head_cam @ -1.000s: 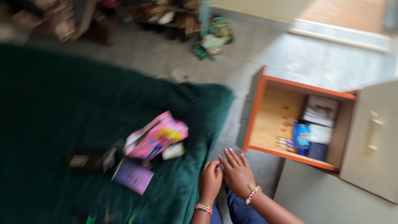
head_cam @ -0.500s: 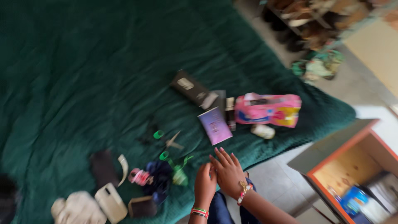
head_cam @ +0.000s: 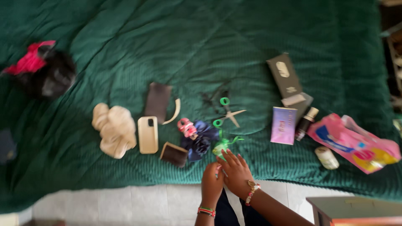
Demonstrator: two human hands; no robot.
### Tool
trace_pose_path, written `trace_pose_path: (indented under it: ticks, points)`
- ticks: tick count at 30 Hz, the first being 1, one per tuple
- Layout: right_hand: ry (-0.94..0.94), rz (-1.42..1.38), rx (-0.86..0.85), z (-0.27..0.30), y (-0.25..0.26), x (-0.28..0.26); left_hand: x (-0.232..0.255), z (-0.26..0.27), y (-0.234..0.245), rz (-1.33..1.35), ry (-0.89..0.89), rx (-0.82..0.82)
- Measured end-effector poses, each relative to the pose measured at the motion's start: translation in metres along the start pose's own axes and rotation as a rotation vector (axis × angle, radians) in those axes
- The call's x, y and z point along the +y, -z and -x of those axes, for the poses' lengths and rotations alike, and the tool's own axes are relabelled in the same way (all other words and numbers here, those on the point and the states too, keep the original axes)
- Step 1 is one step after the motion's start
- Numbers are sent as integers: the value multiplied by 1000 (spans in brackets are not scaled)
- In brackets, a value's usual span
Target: The person organizes personal items by picking them up from a green bedspread and placing them into an open drawer. The items handled include a massage gun box, a blue box, a white cloth, a blue bottle, and several small cosmetic bottles. The person also handles a phone case and a scrunchie, placing them into the drawer.
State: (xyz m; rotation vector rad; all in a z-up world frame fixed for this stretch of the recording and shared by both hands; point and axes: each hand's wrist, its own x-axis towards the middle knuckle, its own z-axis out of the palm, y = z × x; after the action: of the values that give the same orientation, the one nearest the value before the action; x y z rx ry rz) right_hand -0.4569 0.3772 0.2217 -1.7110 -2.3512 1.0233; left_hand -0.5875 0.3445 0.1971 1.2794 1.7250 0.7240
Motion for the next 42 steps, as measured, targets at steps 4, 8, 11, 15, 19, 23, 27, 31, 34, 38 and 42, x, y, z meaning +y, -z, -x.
trace_pose_path:
  ticks: [4,8,11,15,19,23,27,31,34,38,42]
  points:
    - [52,-12,-21,-8,-8,-23,1,10,25,108,141,27]
    - [142,-39,-2,-19,-17,-48,-10,11,53,93,156,142]
    - [157,-147,65,-35,-29,-62,-41,2,72,58,160,405]
    - [171,-286,180,-60,-50,-76,-104,-16,90,84,184,647]
    - [123,-259,147,-106,-81,-94,-163,-46,96,581,512,599]
    - [-40,-249,91,-153,-111,-106,-190,-72,76,823,696,601]
    - [-277,-187,-76,-173,-118,-105,-190,-83,82,1046,361,486]
    - [-208,-432,-325,-175,-105,-95,-144,-73,138,1151,316,203]
    - [-242,-1047,-407,-163,-97,-99,-121,-66,171,1138,339,68]
    - [-269,-1362,-312,-159,-103,-108,-135,-89,184,746,335,-38]
    - [-462,-1431,-101,-155,-111,-104,-130,-119,197,-303,62,412]
